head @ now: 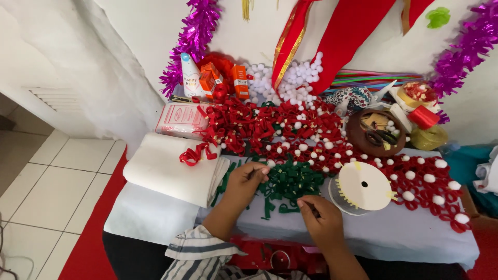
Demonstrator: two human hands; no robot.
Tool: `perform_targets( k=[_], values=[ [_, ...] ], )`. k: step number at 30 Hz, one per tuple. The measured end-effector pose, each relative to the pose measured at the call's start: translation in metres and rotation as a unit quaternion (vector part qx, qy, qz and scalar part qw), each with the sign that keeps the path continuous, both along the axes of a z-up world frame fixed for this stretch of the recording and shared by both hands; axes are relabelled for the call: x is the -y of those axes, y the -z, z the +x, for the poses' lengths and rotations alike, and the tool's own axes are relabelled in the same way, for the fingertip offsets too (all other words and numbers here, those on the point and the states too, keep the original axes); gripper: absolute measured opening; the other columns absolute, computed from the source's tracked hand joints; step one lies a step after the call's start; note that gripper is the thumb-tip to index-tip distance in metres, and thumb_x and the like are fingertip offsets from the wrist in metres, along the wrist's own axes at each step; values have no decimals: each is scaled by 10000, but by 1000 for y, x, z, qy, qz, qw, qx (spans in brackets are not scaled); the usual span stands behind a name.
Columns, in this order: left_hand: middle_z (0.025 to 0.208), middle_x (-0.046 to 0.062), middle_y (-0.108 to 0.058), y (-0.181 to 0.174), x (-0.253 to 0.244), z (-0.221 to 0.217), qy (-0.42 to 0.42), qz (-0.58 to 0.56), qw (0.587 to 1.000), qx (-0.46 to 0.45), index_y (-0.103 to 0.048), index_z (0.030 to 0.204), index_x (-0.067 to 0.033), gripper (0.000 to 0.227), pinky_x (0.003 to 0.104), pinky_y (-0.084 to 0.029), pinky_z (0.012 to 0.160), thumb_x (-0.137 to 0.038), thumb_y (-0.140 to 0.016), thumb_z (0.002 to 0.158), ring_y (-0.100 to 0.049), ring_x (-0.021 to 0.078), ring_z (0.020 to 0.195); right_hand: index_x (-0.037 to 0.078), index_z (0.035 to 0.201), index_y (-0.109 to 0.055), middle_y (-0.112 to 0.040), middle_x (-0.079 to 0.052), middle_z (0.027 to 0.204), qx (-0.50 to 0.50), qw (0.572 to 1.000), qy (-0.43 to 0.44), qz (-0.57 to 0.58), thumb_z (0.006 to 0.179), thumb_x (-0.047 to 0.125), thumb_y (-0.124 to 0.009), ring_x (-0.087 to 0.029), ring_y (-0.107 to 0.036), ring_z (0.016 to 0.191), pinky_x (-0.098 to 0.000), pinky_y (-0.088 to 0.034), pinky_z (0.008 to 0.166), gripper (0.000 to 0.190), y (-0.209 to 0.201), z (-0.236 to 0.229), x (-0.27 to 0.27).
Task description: Decorate a craft project by gluing small pom-poms onto a green base.
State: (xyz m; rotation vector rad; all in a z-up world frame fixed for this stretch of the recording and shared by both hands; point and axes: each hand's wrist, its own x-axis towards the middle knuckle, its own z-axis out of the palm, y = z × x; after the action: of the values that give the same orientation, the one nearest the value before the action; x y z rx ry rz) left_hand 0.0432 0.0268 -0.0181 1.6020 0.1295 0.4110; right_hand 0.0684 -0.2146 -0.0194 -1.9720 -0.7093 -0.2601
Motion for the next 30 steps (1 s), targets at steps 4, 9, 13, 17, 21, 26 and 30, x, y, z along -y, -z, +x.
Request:
perform_targets(
  k=[4,9,13,17,21,26,30],
  values=[
    [809,52,-755,-1,-2,2,-7,29,999,10,-799,1118,-96,314,313,-577,766,-325,-613,1011,-706,147,770,88,945,-794,-784,-33,843,28,999,11,-22,918,209,-701,-157,-711,715,-312,-544,637,155,-1,-1,-3],
    [872,47,-744,-1,-9,0,7,-25,1000,7,-770,1196,-118,283,311,-578,827,-270,-600,1028,-703,145,837,78,933,-791,-774,-33,808,66,998,9,-23,921,206,-701,-163,-695,684,-322,-532,618,157,0,-1,-6],
    [866,61,-733,4,-9,1,7,-43,998,35,-764,1150,-103,250,299,-598,803,-249,-594,1038,-703,151,830,91,922,-795,-754,-16,756,70,997,14,-42,925,207,-691,-152,-656,634,-328,-498,585,156,-1,-2,-7],
    [863,58,-732,2,-8,0,5,-21,999,24,-754,1082,-117,205,305,-586,805,-186,-567,1036,-704,155,828,95,932,-792,-756,-14,784,66,997,9,-46,943,242,-668,-148,-665,660,-319,-499,605,192,-2,-3,-7],
    [858,54,-716,-1,-7,-1,14,-14,999,30,-714,1063,-110,191,301,-574,799,-155,-530,1046,-687,159,830,90,928,-790,-753,-18,781,52,997,1,-50,950,253,-652,-159,-671,671,-326,-495,609,215,-5,-3,-6],
    [879,56,-685,5,-7,2,37,-10,997,62,-645,1088,-103,187,315,-554,789,-178,-474,1086,-660,164,841,93,930,-787,-777,-24,841,60,996,6,-59,949,246,-660,-176,-702,726,-343,-522,655,199,-3,-3,-6],
    [878,57,-669,-3,-5,-1,47,-10,997,60,-608,1086,-106,199,325,-551,781,-204,-437,1107,-655,173,834,79,923,-784,-777,-34,850,85,995,1,-53,953,231,-659,-185,-709,744,-348,-531,669,199,-7,-4,-8]
  ],
)
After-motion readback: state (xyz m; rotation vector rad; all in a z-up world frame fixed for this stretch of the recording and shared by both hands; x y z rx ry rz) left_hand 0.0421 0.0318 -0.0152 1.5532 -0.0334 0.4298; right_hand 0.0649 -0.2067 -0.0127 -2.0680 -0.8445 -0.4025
